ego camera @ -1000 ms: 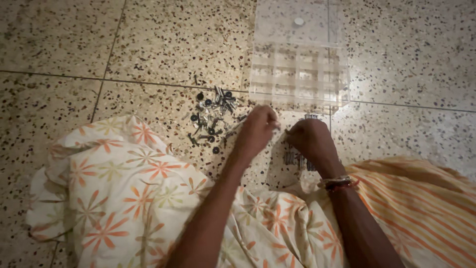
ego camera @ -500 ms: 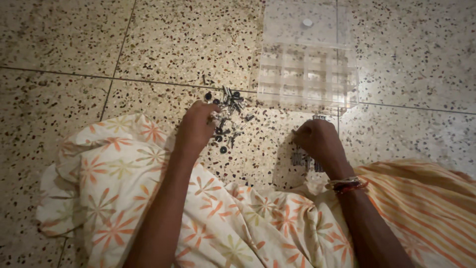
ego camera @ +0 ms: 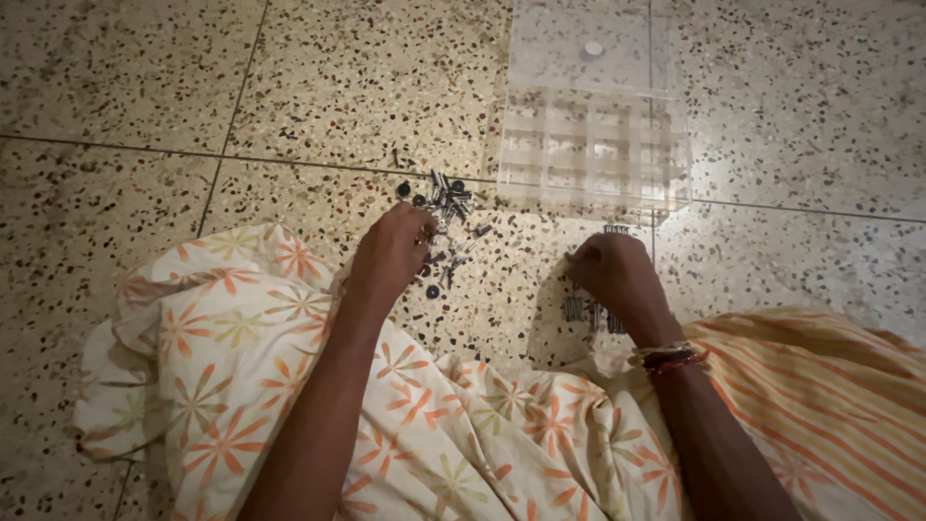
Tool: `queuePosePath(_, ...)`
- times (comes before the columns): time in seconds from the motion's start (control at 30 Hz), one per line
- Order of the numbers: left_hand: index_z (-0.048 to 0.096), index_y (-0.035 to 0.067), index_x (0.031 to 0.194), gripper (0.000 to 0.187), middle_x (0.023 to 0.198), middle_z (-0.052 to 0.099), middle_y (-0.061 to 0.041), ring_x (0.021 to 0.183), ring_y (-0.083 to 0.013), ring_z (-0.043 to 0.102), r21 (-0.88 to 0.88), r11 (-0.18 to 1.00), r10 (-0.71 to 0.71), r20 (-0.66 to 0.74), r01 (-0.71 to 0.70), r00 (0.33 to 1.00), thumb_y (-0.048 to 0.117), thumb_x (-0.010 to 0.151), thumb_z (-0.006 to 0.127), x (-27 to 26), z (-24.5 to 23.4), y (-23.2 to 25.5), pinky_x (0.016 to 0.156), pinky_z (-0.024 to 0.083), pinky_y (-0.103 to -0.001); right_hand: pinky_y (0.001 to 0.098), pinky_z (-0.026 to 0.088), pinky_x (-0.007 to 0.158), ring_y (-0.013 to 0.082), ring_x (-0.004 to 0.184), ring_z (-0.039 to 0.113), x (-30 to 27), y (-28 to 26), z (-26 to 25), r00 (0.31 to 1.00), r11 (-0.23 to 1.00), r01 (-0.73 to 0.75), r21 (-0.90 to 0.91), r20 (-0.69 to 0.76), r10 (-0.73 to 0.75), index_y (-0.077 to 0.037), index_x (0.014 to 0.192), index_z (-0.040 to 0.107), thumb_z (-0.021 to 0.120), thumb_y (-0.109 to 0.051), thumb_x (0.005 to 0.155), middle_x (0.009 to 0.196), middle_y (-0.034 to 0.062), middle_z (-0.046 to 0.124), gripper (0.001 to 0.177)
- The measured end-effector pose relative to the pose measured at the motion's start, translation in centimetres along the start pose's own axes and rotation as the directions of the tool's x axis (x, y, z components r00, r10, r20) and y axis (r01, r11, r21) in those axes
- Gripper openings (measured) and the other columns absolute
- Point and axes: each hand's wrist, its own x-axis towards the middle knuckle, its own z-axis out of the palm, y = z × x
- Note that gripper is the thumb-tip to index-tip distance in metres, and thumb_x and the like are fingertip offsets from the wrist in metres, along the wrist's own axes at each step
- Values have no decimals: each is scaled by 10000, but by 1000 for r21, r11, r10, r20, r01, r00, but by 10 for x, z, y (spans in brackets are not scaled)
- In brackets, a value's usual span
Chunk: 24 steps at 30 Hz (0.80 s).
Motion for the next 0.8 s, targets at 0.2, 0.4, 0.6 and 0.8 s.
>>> queuePosePath(0.2,627,12,914,208,947,644,-163,819,-318,681,-99,995,0,-27,-2,1000,-1,759,765,2,0,1,738,558,-427,398,575,691,331,692,725,4,8,5,1000,1000,21,-1,-2,-21,-38,891,806,804,-200,791,796,192,744,191)
queuePosePath(0.4,674,31,896,103,802,713,-144,719,-283,719,-165,986,-41,-9,39,999,17,809,728,7,3,-4,683,570,-383,403,583,691,321,697,737,3,8,4,1000,999,9,53,5,-10,-44,907,797,794,-180,758,799,179,744,201)
queuePosePath(0.6,738,37,959,173,878,783,-116,773,-180,765,-512,858,-85,-51,47,995,70,797,788,10,4,31,707,629,-305,405,580,700,338,708,726,3,4,3,999,999,46,24,-6,-45,-36,871,801,806,-188,759,791,201,737,190)
queuePosePath(0.8,757,98,996,134,913,794,-87,729,-149,785,-552,776,-153,305,305,940,120,868,727,29,59,78,687,634,-320,419,570,671,339,656,714,0,-4,-1,1000,1000,-26,1,-14,26,-24,822,789,793,-170,767,746,206,722,156)
